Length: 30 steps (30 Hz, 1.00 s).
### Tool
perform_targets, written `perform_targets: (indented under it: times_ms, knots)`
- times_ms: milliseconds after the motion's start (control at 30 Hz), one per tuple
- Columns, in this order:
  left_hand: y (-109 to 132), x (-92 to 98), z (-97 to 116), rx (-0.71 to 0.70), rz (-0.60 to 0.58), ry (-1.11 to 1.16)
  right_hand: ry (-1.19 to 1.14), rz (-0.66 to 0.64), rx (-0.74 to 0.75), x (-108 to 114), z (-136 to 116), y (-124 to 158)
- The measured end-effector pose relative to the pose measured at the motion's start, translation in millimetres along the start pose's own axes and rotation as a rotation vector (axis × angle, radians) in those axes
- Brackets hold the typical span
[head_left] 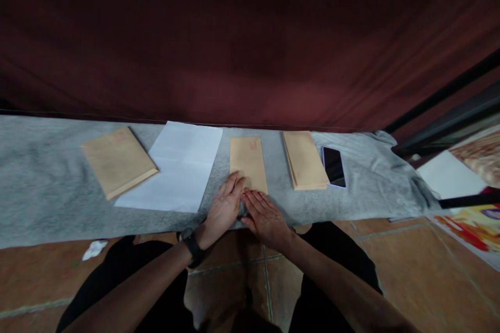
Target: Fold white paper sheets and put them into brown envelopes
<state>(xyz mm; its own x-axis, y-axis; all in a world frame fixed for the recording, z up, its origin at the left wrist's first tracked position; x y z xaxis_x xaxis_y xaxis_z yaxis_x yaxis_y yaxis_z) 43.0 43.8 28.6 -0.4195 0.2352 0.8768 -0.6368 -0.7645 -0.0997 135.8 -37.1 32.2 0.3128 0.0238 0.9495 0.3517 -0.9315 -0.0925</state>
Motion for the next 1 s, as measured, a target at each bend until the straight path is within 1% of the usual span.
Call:
perform_targets:
  times_ms: [200, 367, 500, 600, 667, 733, 833, 933, 1000]
  knots:
    - [7.6, 0.7, -4.9, 0.057, 0.008, -0.131, 0.038, -0.005, -0.085, 6.1, 22.1, 13.2]
    - [10.3, 12.1, -7.6, 0.146, 0.075, -0.211, 0.063, -0.01, -0.136, 7.8, 27.9, 20.7]
    - [10.7, 18.9, -11.5, 0.201, 0.121, -0.2, 0.072, 0.026, -0.168, 12.6, 27.1, 12.9]
    - [7.8, 19.9, -19.8, 0.226, 0.153, -0.128, 0.084, 0.022, -0.213, 16.4, 27.9, 0.7]
    - [4.5, 20.3, -29.0, 0.257, 0.184, -0.041, 0.106, -0.01, -0.241, 16.0, 27.5, -6.3]
    - [1.0, 19.8, -38.8, 0.297, 0.21, 0.11, 0.127, -0.047, -0.273, 13.6, 27.1, -10.6]
    - [-3.9, 11.8, -46.1, 0.338, 0.179, 0.513, 0.146, -0.074, -0.301, 10.1, 24.8, -13.5]
    - [-6.7, 4.6, -36.9, 0.362, 0.12, 0.917, 0.165, -0.04, -0.32, 14.2, 20.9, -16.3]
    - [-8.2, 7.6, -24.5, 0.354, 0.104, 1.078, 0.178, -0.017, -0.345, 21.0, 19.4, -18.9]
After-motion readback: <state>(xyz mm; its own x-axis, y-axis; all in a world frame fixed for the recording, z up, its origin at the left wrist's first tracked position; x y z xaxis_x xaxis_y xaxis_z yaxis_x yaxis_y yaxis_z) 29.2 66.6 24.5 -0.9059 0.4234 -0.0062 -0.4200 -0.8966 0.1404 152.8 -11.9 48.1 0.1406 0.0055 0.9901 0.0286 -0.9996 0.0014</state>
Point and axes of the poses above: each hand's wrist, its own y-axis away from the middle knuckle, its own x-axis out of the back of the hand, z = x × y, the point moved 8 cm from there along -y, towards the middle knuckle, and after that the axes turned 8 degrees about -z, right-handed, at the moved point
